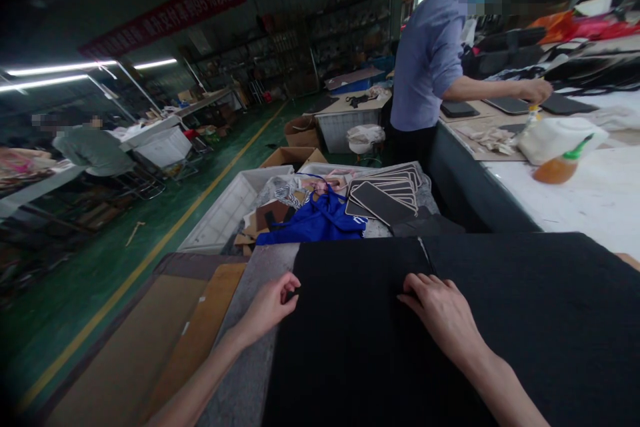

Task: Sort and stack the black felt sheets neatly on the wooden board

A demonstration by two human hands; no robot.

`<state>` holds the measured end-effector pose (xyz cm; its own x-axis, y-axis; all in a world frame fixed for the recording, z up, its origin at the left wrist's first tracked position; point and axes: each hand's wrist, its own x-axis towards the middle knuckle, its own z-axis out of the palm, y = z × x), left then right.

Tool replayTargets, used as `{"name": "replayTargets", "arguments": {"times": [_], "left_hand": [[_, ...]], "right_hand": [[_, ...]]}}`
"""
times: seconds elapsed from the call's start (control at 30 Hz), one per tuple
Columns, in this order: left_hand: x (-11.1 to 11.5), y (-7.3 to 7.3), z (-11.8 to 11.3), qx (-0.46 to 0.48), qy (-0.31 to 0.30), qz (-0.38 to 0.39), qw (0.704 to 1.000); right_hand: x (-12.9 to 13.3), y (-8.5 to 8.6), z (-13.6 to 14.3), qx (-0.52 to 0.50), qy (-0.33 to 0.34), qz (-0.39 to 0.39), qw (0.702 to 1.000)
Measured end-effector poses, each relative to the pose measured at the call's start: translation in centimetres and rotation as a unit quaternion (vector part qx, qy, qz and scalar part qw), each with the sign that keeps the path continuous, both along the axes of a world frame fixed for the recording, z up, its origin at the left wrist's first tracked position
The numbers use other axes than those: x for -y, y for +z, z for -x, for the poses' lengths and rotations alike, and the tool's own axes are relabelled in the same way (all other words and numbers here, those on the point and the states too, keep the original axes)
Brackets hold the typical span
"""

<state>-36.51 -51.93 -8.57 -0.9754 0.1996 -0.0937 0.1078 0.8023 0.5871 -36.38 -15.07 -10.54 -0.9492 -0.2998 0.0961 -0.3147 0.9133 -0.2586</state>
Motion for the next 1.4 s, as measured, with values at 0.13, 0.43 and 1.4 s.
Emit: {"name": "replayTargets", "arguments": {"times": [0.13, 0.43, 1.4], "left_hand": [[-0.2, 0.1, -0.2, -0.011, 0.003, 0.031, 0.999], [-1.0, 1.2, -2.0, -0.089, 0.024, 0.114, 0.989], [1.0, -3.8, -6.4, -0.243, -0.065, 0.232, 0.94]], "right_hand": [[-0.1, 0.6, -1.3, -0.082, -0.038, -0.026, 0.996], [4.8, -1.5, -9.1, -0.166, -0.002, -0.039, 0.985], [3.5, 1.0, -14.3, -0.115, -0.084, -0.032, 0.989]]}}
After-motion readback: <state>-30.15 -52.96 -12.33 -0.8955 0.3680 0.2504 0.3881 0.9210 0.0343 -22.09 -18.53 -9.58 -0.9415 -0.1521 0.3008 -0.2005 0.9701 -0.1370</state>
